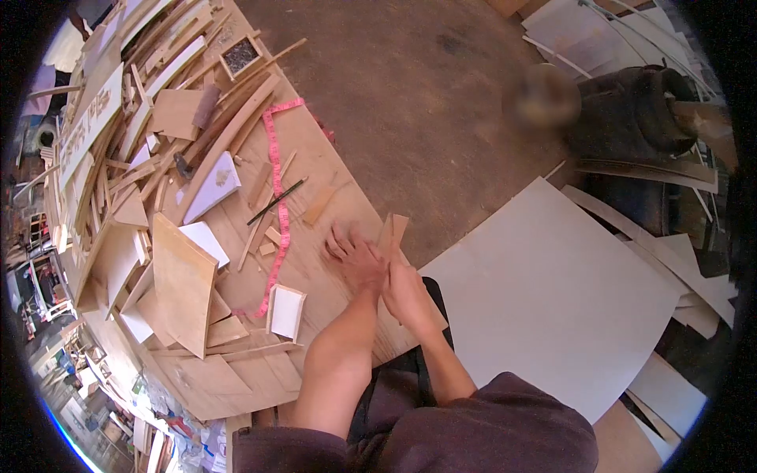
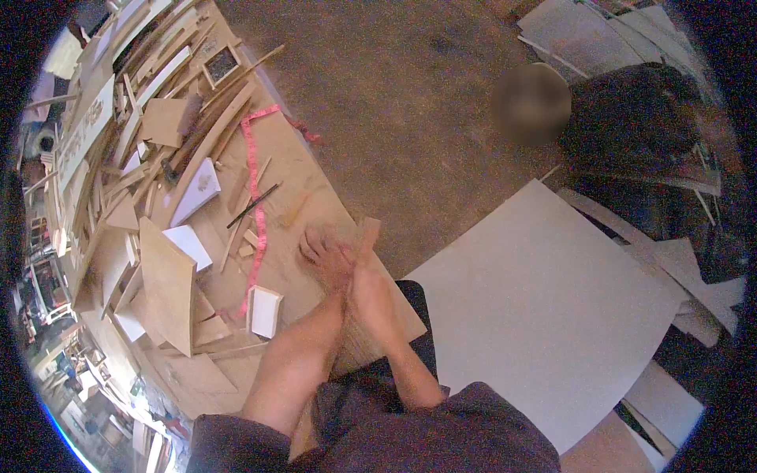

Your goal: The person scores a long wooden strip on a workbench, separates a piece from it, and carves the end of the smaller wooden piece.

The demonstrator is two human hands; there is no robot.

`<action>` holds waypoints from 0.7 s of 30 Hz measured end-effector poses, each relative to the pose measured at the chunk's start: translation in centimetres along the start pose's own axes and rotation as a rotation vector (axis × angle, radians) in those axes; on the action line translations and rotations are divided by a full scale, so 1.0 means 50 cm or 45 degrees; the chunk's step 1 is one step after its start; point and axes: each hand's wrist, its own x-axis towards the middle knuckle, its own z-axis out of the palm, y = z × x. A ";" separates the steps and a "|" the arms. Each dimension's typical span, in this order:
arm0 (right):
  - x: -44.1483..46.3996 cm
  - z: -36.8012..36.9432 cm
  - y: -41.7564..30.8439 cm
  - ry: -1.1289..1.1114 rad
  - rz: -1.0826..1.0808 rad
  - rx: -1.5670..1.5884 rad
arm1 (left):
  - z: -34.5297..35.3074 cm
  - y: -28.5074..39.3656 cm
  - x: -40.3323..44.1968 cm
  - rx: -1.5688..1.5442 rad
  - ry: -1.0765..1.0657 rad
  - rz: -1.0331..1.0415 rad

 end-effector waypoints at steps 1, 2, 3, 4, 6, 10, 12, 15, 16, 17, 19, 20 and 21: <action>0.030 0.014 0.025 -0.015 -0.029 -0.057 | 0.003 -0.002 0.006 0.018 0.020 0.003; 0.061 0.029 0.044 -0.035 -0.064 -0.113 | 0.016 -0.010 0.007 0.021 0.028 0.010; 0.093 0.041 0.052 -0.032 -0.070 -0.107 | 0.037 -0.022 0.004 0.055 0.079 0.036; 0.125 0.048 0.055 0.070 -0.038 -0.096 | 0.043 -0.026 0.002 0.086 0.129 0.059; 0.136 0.051 0.046 0.185 -0.011 -0.073 | 0.040 -0.027 -0.005 0.085 0.121 0.059; 0.017 0.018 -0.004 0.147 0.015 0.005 | 0.013 -0.008 0.003 0.047 0.119 0.046; 0.007 0.010 -0.007 0.152 -0.006 0.070 | 0.006 -0.004 0.006 0.040 0.115 0.045; 0.071 0.019 0.019 0.060 -0.009 -0.016 | 0.043 -0.027 0.002 0.046 0.156 0.057; 0.115 0.043 0.051 0.142 -0.044 -0.070 | 0.057 -0.034 -0.003 0.049 0.184 0.074; 0.137 0.055 0.069 0.227 -0.077 -0.127 | 0.056 -0.033 -0.005 0.050 0.185 0.070; 0.118 0.039 0.041 0.215 -0.039 -0.109 | 0.051 -0.030 0.004 0.106 0.239 0.090; 0.098 0.030 0.031 0.203 -0.016 -0.104 | 0.044 -0.027 0.006 0.108 0.241 0.087; 0.078 0.021 0.021 0.191 0.006 -0.100 | 0.032 -0.023 0.004 0.057 0.196 0.073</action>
